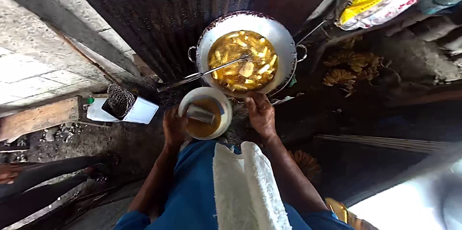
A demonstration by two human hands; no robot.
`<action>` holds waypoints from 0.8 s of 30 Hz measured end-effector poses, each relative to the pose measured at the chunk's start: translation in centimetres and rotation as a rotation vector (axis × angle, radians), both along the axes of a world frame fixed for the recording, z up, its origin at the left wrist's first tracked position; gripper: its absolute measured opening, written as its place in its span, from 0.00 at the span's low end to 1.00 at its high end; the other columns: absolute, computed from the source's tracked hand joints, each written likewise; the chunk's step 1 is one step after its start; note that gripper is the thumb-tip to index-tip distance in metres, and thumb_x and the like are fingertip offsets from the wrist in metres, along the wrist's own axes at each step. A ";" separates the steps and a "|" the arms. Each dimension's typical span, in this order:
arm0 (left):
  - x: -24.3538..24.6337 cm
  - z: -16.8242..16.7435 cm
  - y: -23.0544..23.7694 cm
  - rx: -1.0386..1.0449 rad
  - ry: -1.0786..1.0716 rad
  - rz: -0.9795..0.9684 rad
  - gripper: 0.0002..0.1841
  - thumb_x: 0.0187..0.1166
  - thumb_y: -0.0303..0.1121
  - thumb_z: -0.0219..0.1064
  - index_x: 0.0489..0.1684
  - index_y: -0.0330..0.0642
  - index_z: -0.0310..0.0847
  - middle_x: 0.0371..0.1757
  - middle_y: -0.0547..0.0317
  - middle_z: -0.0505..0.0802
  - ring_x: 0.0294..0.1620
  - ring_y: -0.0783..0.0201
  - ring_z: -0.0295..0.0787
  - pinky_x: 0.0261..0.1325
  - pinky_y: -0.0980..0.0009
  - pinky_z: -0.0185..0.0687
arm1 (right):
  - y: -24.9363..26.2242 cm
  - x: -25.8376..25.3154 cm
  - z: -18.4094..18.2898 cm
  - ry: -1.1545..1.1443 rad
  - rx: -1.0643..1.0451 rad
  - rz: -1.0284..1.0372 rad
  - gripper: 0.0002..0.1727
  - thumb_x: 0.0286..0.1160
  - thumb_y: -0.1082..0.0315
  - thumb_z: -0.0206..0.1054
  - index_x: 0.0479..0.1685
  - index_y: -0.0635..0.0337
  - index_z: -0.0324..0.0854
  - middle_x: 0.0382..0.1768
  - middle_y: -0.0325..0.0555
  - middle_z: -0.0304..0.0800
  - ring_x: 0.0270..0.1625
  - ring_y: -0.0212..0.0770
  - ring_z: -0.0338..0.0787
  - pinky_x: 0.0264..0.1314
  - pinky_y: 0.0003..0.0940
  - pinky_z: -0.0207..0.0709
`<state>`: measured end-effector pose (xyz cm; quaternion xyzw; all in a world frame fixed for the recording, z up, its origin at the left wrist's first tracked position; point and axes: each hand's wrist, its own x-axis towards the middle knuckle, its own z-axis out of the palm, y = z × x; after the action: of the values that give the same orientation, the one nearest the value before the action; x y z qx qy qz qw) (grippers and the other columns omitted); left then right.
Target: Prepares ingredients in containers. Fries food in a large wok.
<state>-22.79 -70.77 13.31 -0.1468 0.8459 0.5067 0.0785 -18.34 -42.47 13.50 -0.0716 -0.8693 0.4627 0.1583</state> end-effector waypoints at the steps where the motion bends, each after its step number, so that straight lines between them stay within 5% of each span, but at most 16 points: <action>1: 0.2 -0.3 -0.3 0.012 0.007 0.021 0.28 0.61 0.18 0.73 0.67 0.37 0.83 0.63 0.40 0.86 0.56 0.50 0.87 0.55 0.52 0.88 | 0.9 0.5 -0.3 -0.037 0.017 -0.049 0.16 0.87 0.61 0.62 0.54 0.65 0.89 0.65 0.56 0.87 0.66 0.48 0.87 0.69 0.48 0.82; 2: 0.5 -0.5 -0.8 0.020 0.013 0.044 0.28 0.62 0.18 0.72 0.68 0.36 0.82 0.64 0.40 0.86 0.57 0.50 0.88 0.55 0.52 0.88 | 1.6 1.0 -0.6 -0.081 0.060 -0.082 0.13 0.84 0.66 0.63 0.56 0.64 0.89 0.70 0.56 0.83 0.71 0.50 0.84 0.72 0.50 0.80; 4: 1.2 -0.5 -1.6 0.048 0.030 0.095 0.28 0.66 0.17 0.71 0.71 0.35 0.81 0.66 0.38 0.85 0.59 0.49 0.87 0.57 0.52 0.88 | 2.8 1.9 -1.4 -0.161 0.156 -0.102 0.23 0.75 0.76 0.64 0.70 0.58 0.83 0.81 0.58 0.73 0.82 0.56 0.75 0.77 0.57 0.76; 7: 2.8 -0.4 -3.5 0.076 0.080 0.175 0.23 0.70 0.19 0.72 0.67 0.33 0.81 0.66 0.37 0.86 0.67 0.47 0.84 0.67 0.51 0.84 | 3.5 3.0 -3.2 -0.170 0.121 -0.087 0.29 0.77 0.76 0.60 0.81 0.65 0.72 0.79 0.67 0.73 0.81 0.60 0.75 0.82 0.51 0.73; 11: 6.6 0.7 -6.7 0.095 0.097 0.391 0.23 0.71 0.26 0.74 0.67 0.39 0.82 0.64 0.43 0.85 0.62 0.50 0.84 0.60 0.52 0.84 | 2.0 3.5 -1.9 -0.335 0.001 -0.085 0.23 0.88 0.72 0.56 0.77 0.78 0.72 0.74 0.75 0.77 0.76 0.59 0.81 0.81 0.43 0.72; 15: 12.6 4.0 -9.9 0.192 0.163 0.681 0.27 0.68 0.25 0.70 0.71 0.44 0.81 0.67 0.42 0.84 0.56 0.49 0.86 0.50 0.49 0.87 | 3.1 1.4 -2.1 -0.453 0.141 0.165 0.23 0.89 0.71 0.54 0.72 0.84 0.71 0.65 0.79 0.81 0.67 0.61 0.86 0.75 0.51 0.75; 19: 18.1 7.4 -13.6 0.239 0.365 1.017 0.27 0.60 0.19 0.66 0.65 0.35 0.82 0.55 0.46 0.91 0.49 0.56 0.91 0.49 0.55 0.91 | 1.6 -2.0 -1.3 -0.450 -0.028 0.250 0.26 0.89 0.68 0.53 0.77 0.80 0.67 0.68 0.71 0.78 0.60 0.44 0.83 0.68 0.40 0.77; 24: 25.9 10.1 -17.0 0.159 0.531 1.426 0.26 0.55 0.20 0.67 0.59 0.35 0.82 0.47 0.49 0.92 0.40 0.59 0.90 0.37 0.57 0.89 | -1.3 -5.9 -0.9 -0.436 -0.115 0.431 0.28 0.90 0.64 0.51 0.81 0.76 0.64 0.73 0.73 0.74 0.67 0.52 0.83 0.68 0.45 0.80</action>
<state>3.13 -87.79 23.36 -0.5246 0.4977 0.5126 -0.4630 -24.28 -43.81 12.63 0.0079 -0.8503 0.5078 -0.1382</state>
